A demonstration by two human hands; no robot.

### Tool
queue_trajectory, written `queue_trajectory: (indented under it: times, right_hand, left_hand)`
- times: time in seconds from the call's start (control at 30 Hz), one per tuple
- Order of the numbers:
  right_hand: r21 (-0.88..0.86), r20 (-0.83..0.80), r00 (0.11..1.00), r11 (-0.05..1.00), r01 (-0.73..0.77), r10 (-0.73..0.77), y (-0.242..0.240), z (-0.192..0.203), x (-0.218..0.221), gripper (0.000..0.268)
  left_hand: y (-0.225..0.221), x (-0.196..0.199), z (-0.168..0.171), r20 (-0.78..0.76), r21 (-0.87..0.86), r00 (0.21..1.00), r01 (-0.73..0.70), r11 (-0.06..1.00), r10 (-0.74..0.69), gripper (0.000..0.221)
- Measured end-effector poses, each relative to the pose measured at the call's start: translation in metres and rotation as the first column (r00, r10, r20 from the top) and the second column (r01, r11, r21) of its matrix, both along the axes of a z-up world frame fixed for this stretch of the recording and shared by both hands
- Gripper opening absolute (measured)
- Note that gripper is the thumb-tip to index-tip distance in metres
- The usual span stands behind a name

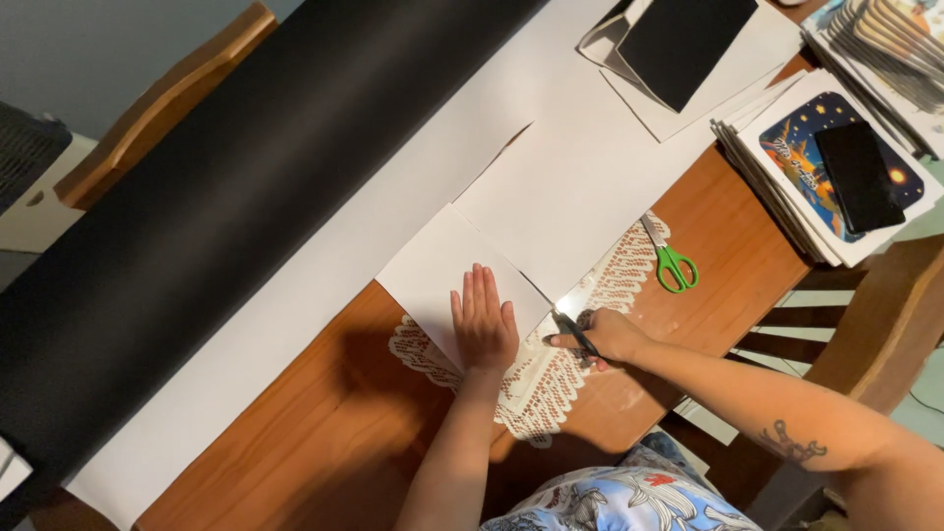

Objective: Cutting strips of white fabric from a large roll using scissors on a wooden table.

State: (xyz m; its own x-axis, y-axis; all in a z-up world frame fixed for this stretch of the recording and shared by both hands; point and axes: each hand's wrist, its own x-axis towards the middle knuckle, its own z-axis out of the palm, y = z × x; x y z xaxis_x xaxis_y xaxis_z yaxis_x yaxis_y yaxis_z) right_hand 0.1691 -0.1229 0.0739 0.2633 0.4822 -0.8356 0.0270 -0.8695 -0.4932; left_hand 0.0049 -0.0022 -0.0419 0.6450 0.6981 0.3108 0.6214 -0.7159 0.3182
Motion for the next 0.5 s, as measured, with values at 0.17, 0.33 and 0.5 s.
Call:
queue_trajectory:
  times: [0.17,0.33,0.5]
  right_hand:
    - [0.033,-0.044,0.999,0.999,-0.012,0.013,0.016,-0.005,0.005,0.055]
    - [0.041,-0.029,0.999,0.998,-0.036,0.037,0.025,-0.012,0.004,0.054]
    - [0.020,0.001,0.999,0.999,-0.046,0.046,0.028,0.003,0.003,0.053]
  left_hand:
    - [0.000,0.000,0.000,0.001,-0.004,1.000,0.007,1.000,-0.007,0.062]
    - [-0.002,-0.001,0.004,-0.009,0.003,1.000,0.004,1.000,-0.004,0.062]
    - [-0.001,-0.001,0.003,0.015,-0.007,1.000,-0.002,1.000,0.002,0.063]
